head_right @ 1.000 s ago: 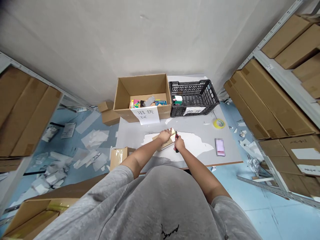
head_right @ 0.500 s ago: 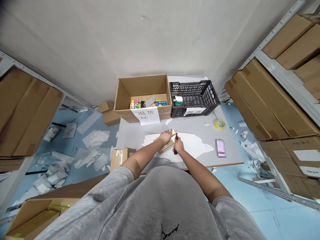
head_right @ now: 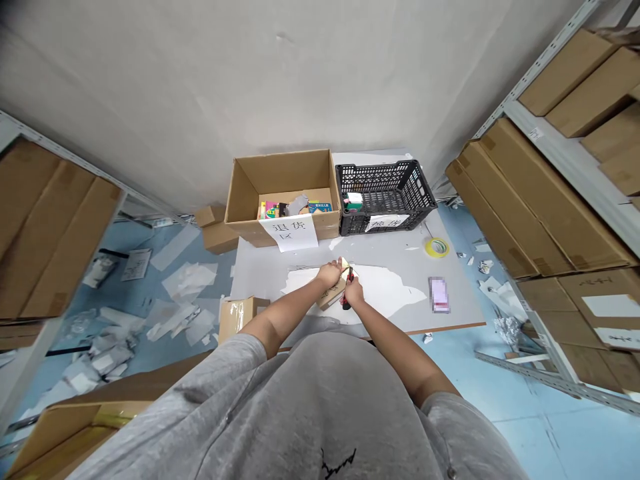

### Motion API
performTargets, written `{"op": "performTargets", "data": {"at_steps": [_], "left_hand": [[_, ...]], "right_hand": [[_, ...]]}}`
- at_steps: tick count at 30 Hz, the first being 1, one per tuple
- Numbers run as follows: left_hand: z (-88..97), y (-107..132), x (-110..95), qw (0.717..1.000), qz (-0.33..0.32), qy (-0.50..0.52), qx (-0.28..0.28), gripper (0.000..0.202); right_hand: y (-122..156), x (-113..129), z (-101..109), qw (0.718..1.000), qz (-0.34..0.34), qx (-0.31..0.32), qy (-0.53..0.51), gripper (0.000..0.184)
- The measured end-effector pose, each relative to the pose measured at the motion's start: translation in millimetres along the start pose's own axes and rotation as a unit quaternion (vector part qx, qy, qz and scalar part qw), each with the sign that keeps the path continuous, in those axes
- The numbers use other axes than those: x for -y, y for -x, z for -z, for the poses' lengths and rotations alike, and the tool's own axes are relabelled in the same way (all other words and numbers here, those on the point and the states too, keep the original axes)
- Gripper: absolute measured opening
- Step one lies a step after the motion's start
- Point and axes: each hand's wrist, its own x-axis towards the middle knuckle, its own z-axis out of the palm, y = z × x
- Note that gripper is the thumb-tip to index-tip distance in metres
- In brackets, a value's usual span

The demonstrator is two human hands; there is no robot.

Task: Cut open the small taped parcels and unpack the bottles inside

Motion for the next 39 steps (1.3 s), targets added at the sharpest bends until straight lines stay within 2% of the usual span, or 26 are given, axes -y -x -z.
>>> {"op": "performTargets", "data": {"at_steps": [6,13,16,28,33,39], "left_hand": [[-2.0,2.9,-3.3,1.0,-0.013,0.001,-0.008,0.058],[-7.4,1.3,-2.7,1.0,-0.006,-0.012,-0.018,0.059],[-10.8,1.8,-2.7,1.0,-0.002,-0.008,-0.025,0.062],[-12.8,8.3,0.9,1.0,-0.011,0.006,-0.027,0.076],[-12.9,6.8,-2.0,1.0,-0.014,-0.002,-0.025,0.068],[-4.5,2.6,1.9,0.999,-0.035,-0.006,-0.01,0.061]], "right_hand": [[-7.1,3.6,-5.9,1.0,0.009,-0.003,-0.011,0.023],[-4.6,-14.9,2.3,0.995,0.038,0.016,-0.087,0.021],[-4.4,-15.5,4.3,0.992,0.058,0.0,-0.112,0.021],[-15.4,-2.2,18.5,0.998,0.05,-0.002,-0.033,0.026],[-14.6,-1.3,20.6,0.998,0.054,-0.005,0.014,0.026],[-8.5,-1.9,12.5,0.997,0.053,-0.018,0.051,0.026]]}}
